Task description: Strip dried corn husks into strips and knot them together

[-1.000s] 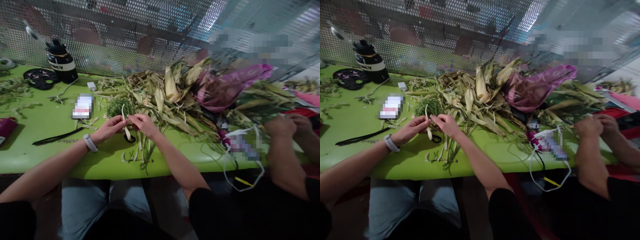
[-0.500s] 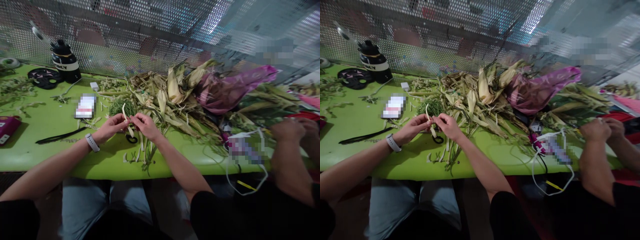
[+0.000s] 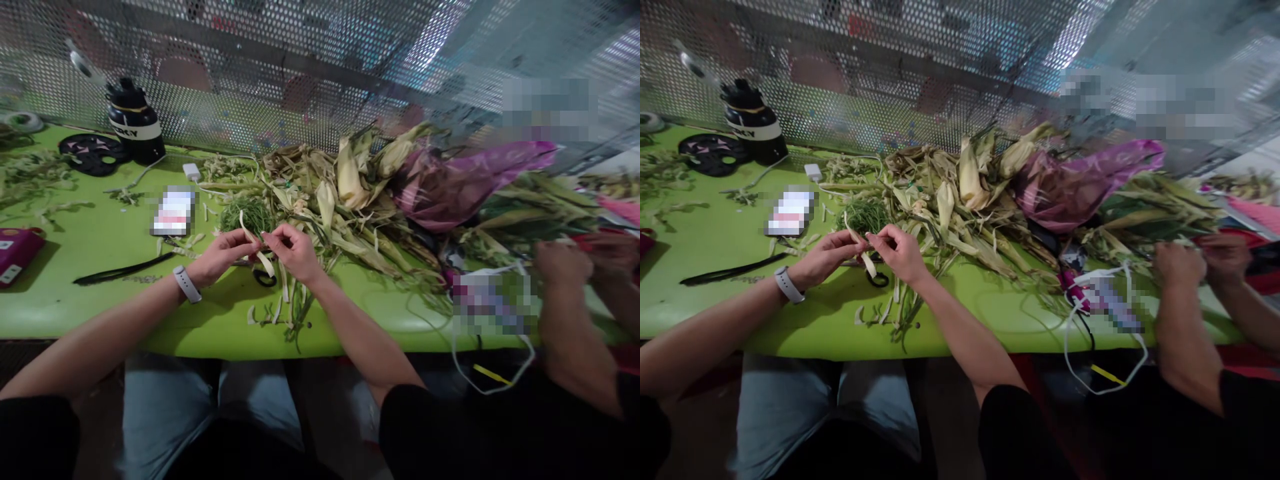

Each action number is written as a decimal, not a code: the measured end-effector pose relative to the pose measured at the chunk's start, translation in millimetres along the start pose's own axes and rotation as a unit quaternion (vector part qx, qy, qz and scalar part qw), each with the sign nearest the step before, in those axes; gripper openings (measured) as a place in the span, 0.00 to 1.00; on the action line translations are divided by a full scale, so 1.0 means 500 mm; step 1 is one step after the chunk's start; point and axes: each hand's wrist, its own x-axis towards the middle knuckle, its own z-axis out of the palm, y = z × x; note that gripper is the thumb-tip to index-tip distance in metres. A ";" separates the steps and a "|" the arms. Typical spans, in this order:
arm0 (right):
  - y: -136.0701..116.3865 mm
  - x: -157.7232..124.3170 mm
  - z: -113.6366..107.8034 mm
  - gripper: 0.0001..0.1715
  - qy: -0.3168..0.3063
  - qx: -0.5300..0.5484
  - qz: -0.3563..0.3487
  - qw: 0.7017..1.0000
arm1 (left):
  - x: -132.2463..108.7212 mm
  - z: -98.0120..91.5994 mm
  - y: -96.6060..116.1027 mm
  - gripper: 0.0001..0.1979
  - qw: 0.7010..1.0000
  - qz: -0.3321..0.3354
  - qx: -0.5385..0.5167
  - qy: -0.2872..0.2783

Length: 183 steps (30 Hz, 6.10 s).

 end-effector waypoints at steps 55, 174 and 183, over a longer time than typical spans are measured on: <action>0.046 0.003 0.062 0.22 -0.091 0.211 0.127 0.965 | 0.012 0.017 -0.013 0.15 0.974 0.093 -0.048 0.201; 0.032 0.025 -0.023 0.32 0.047 0.050 0.101 0.993 | 0.012 0.003 -0.004 0.12 0.989 -0.114 -0.090 0.037; 0.030 0.021 -0.005 0.30 -0.077 0.087 0.087 0.989 | 0.018 -0.005 -0.005 0.13 0.993 -0.085 -0.061 0.050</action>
